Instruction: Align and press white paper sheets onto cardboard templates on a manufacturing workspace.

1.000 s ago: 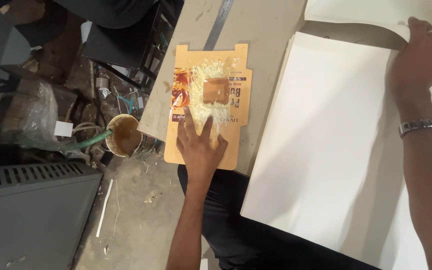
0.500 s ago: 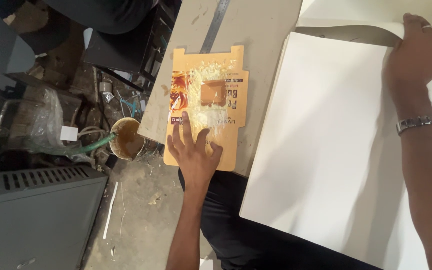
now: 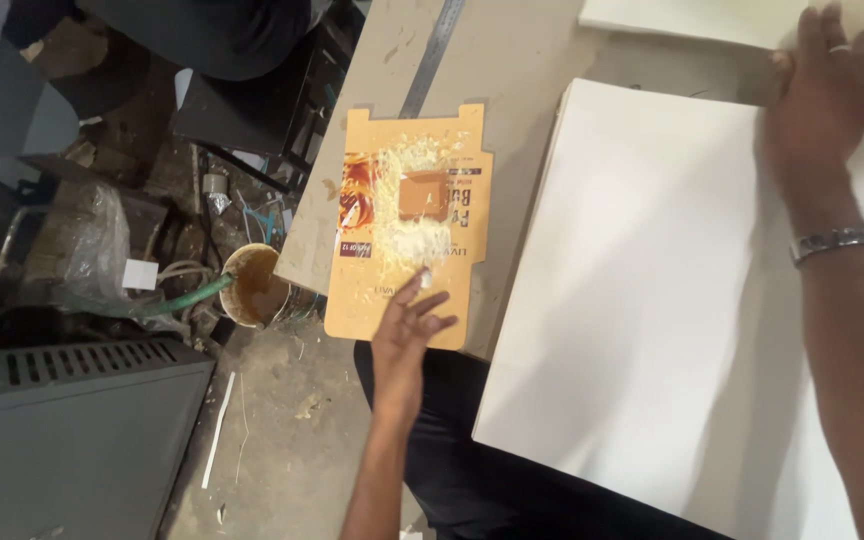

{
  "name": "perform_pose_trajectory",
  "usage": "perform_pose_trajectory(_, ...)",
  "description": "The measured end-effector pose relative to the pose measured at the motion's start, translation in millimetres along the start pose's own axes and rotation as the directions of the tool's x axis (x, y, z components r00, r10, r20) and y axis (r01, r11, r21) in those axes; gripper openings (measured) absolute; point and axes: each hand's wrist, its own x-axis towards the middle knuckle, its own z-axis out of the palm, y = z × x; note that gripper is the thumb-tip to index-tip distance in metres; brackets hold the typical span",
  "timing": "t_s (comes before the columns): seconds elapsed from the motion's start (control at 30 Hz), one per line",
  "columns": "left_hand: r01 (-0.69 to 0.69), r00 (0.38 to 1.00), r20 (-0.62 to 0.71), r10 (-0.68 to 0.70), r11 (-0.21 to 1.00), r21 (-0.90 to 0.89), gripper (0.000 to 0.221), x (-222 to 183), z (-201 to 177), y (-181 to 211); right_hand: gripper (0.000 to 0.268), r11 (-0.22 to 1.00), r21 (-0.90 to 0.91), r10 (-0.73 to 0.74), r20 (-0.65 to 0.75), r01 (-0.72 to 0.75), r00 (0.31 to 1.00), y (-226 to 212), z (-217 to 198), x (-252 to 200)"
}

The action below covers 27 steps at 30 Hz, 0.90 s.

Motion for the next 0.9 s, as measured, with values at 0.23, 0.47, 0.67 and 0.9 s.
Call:
perform_pose_trajectory(0.23, -0.012, 0.985, 0.171, 0.035, 0.991, -0.131, 0.048, -4.6, 39.3, -5.5, 0.018, 0.958, 0.286, -0.018, 0.123, -0.018, 0.992, -4.7, -19.9, 1.0)
perform_pose_trajectory(0.47, -0.034, 0.971, 0.236, 0.043, 0.999, -0.042, 0.050, 45.4, 45.7, -6.9, 0.024, 0.917, 0.352, 0.079, 0.299, -0.187, 0.951, -69.4, -74.0, 15.7)
perform_pose_trajectory(0.67, -0.074, 0.922, 0.388, 0.020, 0.989, 0.126, 0.050, 122.6, 71.0, -6.0, 0.040, 0.910, 0.371, 0.077, 0.291, -0.187, 0.954, -93.9, -75.8, 2.3)
perform_pose_trajectory(0.9, -0.249, 0.859, 0.503, 0.095, 0.936, 0.248, 0.041, 211.4, 109.3, -17.4, 0.044, 0.912, 0.349, 0.103, 0.313, -0.215, 0.944, -96.5, -79.9, 6.3)
